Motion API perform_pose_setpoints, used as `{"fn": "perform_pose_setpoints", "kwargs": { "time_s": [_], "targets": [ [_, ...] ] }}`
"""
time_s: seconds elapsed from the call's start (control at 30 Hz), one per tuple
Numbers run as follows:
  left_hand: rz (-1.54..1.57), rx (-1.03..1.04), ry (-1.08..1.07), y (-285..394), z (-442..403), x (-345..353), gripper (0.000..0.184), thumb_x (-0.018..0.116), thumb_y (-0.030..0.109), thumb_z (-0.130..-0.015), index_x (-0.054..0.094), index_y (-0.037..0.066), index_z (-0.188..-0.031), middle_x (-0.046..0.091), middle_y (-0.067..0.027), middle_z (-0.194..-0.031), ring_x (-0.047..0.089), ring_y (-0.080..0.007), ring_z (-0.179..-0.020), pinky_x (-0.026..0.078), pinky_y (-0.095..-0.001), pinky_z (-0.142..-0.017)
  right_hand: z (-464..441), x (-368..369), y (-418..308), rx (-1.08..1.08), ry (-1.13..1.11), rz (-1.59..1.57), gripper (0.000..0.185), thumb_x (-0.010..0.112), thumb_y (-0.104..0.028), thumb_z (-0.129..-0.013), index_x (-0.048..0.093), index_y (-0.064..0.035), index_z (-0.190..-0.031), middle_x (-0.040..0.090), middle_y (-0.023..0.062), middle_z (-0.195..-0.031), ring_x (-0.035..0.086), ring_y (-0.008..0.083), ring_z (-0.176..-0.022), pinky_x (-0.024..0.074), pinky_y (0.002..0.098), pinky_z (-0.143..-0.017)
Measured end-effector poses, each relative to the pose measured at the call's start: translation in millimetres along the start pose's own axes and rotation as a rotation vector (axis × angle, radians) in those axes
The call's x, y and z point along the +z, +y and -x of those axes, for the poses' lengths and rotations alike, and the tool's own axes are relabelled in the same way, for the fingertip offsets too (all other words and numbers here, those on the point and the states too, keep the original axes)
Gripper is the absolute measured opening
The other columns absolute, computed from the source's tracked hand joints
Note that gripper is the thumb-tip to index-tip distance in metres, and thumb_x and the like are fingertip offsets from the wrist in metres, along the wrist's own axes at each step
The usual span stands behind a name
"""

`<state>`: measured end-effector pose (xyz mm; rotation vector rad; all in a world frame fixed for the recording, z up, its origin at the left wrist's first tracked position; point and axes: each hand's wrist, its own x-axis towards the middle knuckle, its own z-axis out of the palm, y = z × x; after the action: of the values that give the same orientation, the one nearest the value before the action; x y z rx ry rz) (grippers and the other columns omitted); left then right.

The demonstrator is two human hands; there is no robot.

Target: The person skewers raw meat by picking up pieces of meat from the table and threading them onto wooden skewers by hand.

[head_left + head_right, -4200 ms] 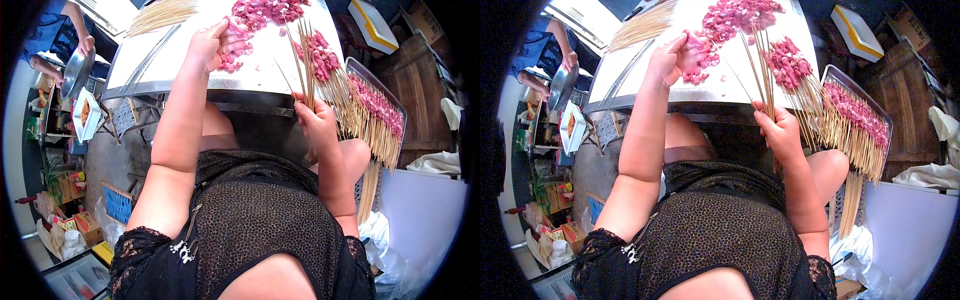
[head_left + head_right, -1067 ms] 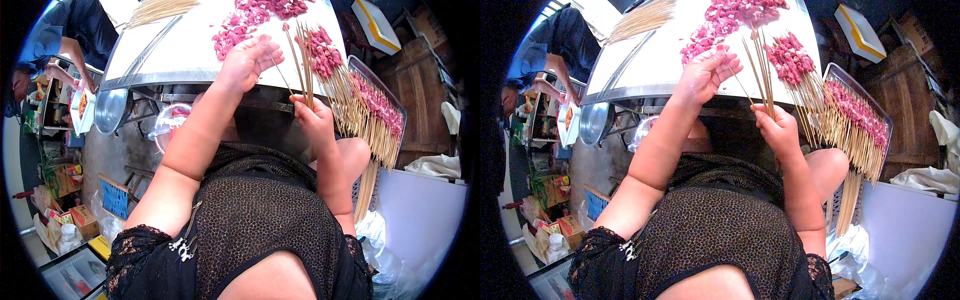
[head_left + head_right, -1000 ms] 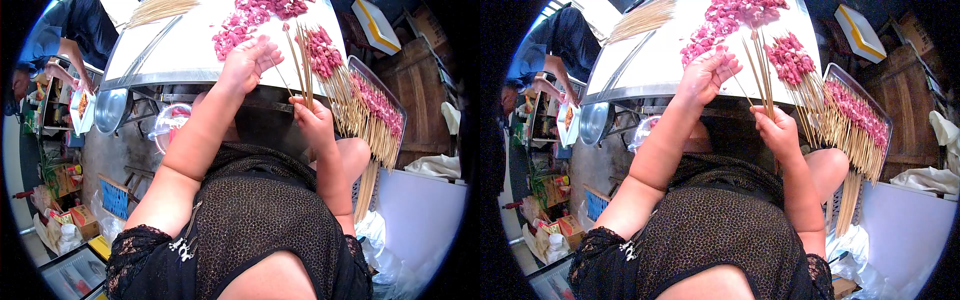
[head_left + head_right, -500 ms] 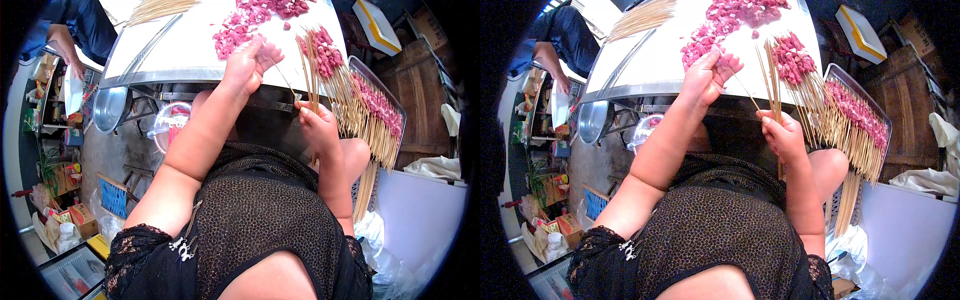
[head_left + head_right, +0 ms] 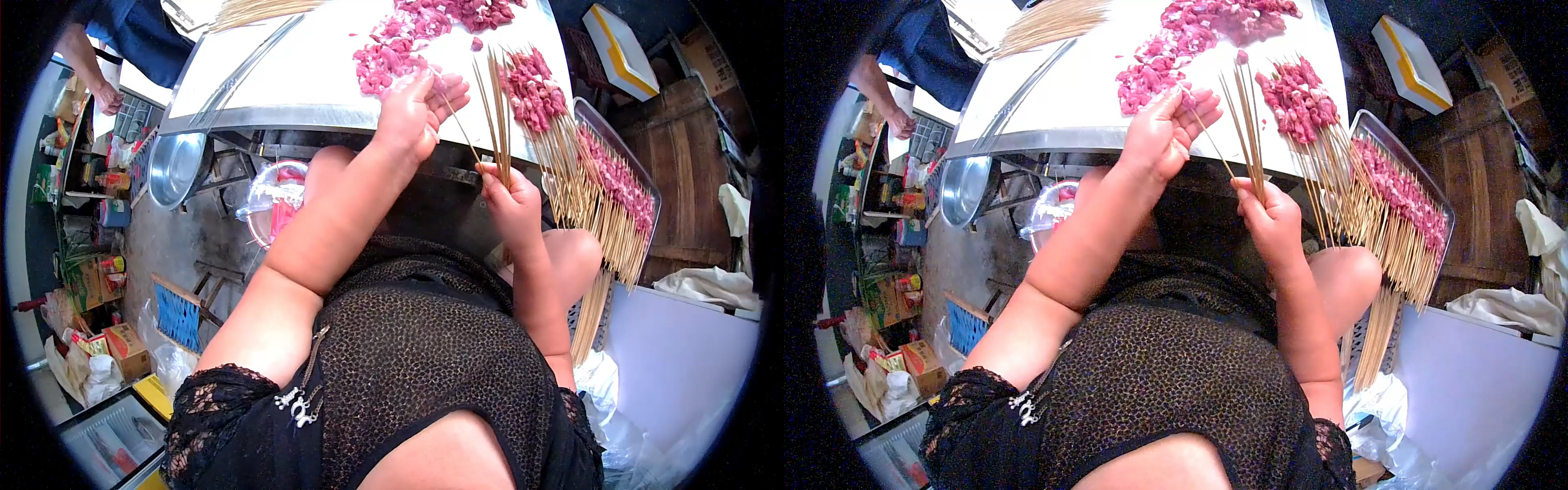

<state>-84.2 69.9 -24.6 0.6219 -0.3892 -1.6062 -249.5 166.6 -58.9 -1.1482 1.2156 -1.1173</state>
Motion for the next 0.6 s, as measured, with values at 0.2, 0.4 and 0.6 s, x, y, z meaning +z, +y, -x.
{"fn": "perform_pose_setpoints", "kwargs": {
  "time_s": [0.2,0.4,0.6],
  "targets": [
    [-0.082,-0.040,-0.083,16,1,2,0.023,0.038,0.017,-0.095,0.045,-0.003,-0.104,0.060,-0.0198,-0.096,0.061,-0.0327,-0.090,0.051,-0.0449,-0.083,-14,9,-21,0.060,-0.058,-0.056,0.018,0.055,-0.011,-0.087,0.063,-0.0017,-0.101,0.052,-0.0042,-0.066,0.042,0.0015,-0.052,0.0324,0.0168,-0.046],
    [-0.205,-0.094,-0.144,-5,20,6,0.028,0.040,0.017,-0.095,0.043,-0.006,-0.111,0.060,-0.0187,-0.098,0.061,-0.0259,-0.089,0.050,-0.0358,-0.082,-31,12,-28,0.097,-0.067,-0.221,0.019,0.055,-0.011,-0.087,0.061,-0.0024,-0.103,0.051,-0.0045,-0.065,0.040,0.0015,-0.049,0.0302,0.0159,-0.044],
    [-1.171,0.047,-0.347,17,-6,-15,0.022,0.055,0.016,-0.088,0.061,0.001,-0.104,0.064,-0.0084,-0.093,0.062,-0.0147,-0.081,0.050,-0.0279,-0.070,-32,4,-14,0.048,-0.003,-0.292,0.018,0.054,-0.011,-0.089,0.061,-0.0018,-0.103,0.052,-0.0041,-0.067,0.039,0.0016,-0.049,0.0303,0.0155,-0.044]
  ]
}}
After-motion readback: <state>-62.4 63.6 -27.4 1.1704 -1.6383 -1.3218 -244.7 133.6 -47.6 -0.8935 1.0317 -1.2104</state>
